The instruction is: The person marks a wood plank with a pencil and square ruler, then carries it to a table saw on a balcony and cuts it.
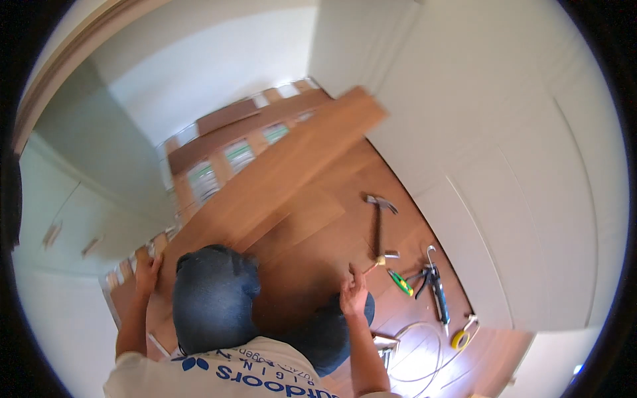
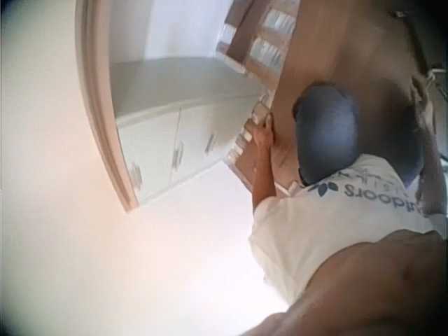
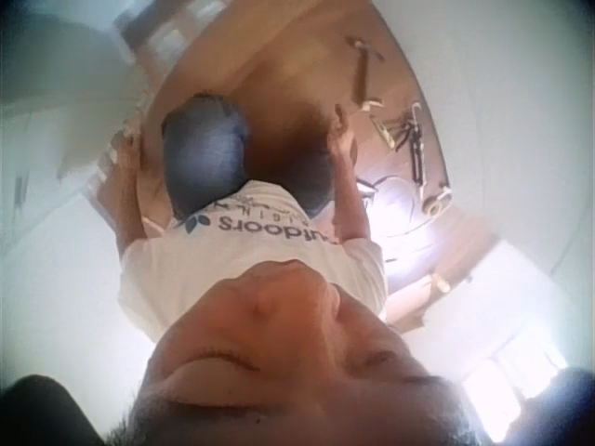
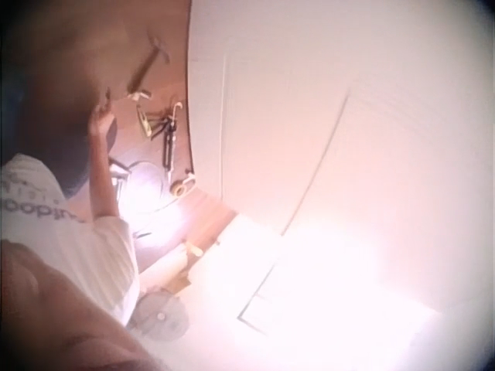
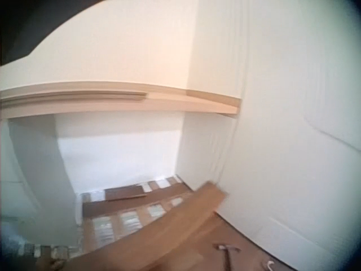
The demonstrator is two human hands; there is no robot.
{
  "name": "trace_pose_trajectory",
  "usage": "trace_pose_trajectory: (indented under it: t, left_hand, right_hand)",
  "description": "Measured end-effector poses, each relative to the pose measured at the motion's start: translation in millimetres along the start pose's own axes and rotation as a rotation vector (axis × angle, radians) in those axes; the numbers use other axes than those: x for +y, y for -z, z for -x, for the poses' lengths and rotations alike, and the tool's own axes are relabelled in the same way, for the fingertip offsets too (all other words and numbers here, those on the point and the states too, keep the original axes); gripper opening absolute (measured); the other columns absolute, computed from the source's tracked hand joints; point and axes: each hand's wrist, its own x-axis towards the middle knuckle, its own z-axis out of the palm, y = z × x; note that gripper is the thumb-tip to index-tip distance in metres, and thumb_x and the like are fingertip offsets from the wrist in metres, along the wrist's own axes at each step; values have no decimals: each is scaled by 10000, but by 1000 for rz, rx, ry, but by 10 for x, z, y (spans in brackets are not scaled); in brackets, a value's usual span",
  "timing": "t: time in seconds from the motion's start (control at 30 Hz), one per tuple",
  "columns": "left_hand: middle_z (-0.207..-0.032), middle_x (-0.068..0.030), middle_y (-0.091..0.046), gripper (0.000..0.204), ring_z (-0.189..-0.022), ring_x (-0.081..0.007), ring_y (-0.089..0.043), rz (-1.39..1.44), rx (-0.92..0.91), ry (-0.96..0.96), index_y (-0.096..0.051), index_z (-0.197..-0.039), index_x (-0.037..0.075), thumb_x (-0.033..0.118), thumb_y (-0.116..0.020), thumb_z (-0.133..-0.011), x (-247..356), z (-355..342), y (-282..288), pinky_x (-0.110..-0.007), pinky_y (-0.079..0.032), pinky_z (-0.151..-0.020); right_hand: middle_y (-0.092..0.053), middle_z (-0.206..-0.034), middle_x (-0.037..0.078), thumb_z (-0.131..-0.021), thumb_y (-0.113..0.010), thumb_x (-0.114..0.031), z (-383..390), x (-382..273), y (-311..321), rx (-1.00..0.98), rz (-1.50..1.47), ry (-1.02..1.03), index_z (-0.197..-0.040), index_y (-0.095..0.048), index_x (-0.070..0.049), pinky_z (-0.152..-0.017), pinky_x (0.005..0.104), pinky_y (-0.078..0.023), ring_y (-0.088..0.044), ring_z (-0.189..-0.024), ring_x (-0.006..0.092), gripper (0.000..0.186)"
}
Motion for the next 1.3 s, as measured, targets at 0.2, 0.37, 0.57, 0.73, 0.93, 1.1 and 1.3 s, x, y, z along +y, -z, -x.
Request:
trace_pose_trajectory:
  t: [0.2,0.37,0.57,0.73,0.93,1.1,1.3]
  left_hand:
    - [-726,-159,-694,548,-685,-340,-671,-12,2,-299,-761,-784,87,618,-668,-880,949,-469,-186,-454,-495,-621]
    - [-793,-135,-690,433,-762,-328,-686,291,52,-716,-745,-889,80,513,-729,-902,1589,-440,-485,-447,-534,-688]
    - [-1127,-133,-691,349,-1115,-319,-634,122,-13,-1328,-685,-1236,94,346,-658,-995,2117,-403,-709,-445,-455,-1000]
    - [-1150,-116,-679,289,-1129,-318,-612,352,41,-1154,-674,-1242,91,201,-665,-975,2311,-287,-132,-459,-434,-1002]
    - [-1096,-73,-688,268,-1042,-270,-658,313,608,-1445,-734,-1042,131,-48,-721,-843,2694,353,927,-371,-526,-829]
    - [-1185,-70,-679,320,-1111,-277,-636,24,925,-1707,-722,-1121,214,107,-787,-828,3004,562,1157,-354,-502,-869]
    - [-1185,-88,-680,379,-1103,-253,-623,-452,488,-1503,-721,-1114,185,437,-768,-835,3190,306,830,-409,-483,-898]
  right_hand:
    - [-480,-1524,89,-1011,-640,-418,-359,-1637,-676,-229,-1106,277,-1583,-315,-63,-1153,424,-379,-501,-1342,248,748]
    - [-520,-1489,106,-1000,-638,-483,-121,-2432,-53,28,-1290,184,-1475,-496,-48,-1152,454,-396,-475,-1368,282,659]
    - [-536,-1473,175,-992,-659,-476,-328,-2492,1294,487,-941,546,-1435,-532,9,-1162,546,-382,-513,-1337,350,669]
    - [-571,-1415,224,-1032,-654,-291,-306,-2410,2005,673,-637,690,-1400,-547,59,-1071,489,-487,-587,-1216,350,519]
    - [-686,-1237,150,-951,-692,-68,-376,-1669,2041,508,21,798,-1326,-615,60,-945,391,-538,-652,-1058,249,403]
    - [-738,-992,80,-886,-727,-12,-161,-2391,956,151,349,629,-1138,-671,18,-867,306,-515,-654,-897,147,260]
    - [-702,-870,171,-833,-847,-204,-274,-2548,250,-200,542,897,-1151,-664,-41,-606,418,-558,-702,-732,336,401]
